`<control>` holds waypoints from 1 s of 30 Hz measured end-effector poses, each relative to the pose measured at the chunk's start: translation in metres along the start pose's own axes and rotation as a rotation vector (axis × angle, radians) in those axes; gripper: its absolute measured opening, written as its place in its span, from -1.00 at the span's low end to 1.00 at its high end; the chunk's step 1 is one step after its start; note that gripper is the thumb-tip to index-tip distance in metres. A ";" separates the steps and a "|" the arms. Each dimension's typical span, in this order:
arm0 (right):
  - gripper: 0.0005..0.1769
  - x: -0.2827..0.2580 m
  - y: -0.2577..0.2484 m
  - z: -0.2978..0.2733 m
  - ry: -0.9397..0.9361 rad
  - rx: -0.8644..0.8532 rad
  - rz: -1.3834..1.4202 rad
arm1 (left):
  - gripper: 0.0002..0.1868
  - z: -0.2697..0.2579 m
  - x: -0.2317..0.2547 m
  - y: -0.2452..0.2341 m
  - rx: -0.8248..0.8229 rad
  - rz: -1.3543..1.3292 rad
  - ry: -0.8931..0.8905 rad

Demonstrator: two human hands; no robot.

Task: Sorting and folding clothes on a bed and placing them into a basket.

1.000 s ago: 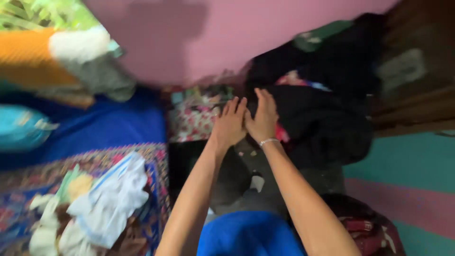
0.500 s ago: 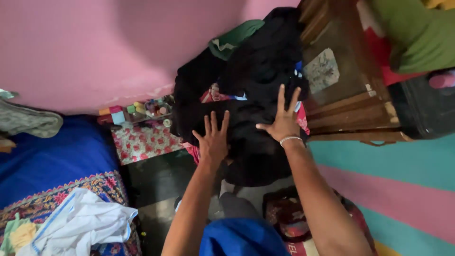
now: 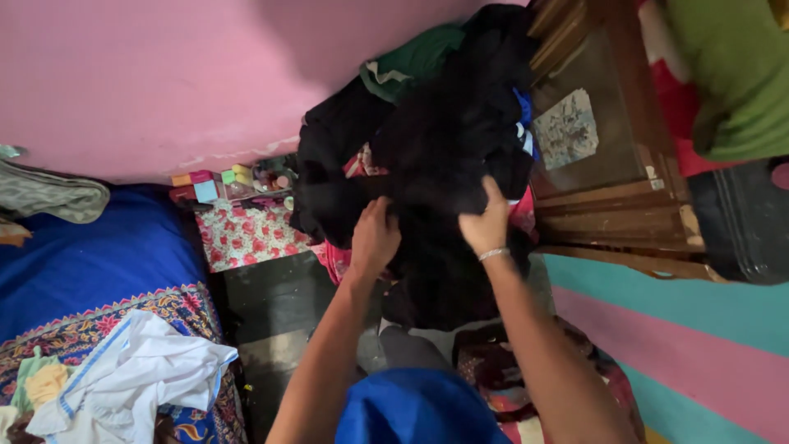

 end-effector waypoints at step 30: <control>-0.32 0.155 -0.017 -0.015 0.401 -0.203 -0.591 | 0.58 0.028 0.029 -0.029 -0.305 0.157 -0.300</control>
Point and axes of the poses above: each hand's wrist, its own z-axis towards the middle knuckle, its own y-axis out of the palm, x = y × z, the point moved 9 cm from there along z, towards the middle knuckle, and after that the axes turned 1 degree about -x, right-handed, at the moved point
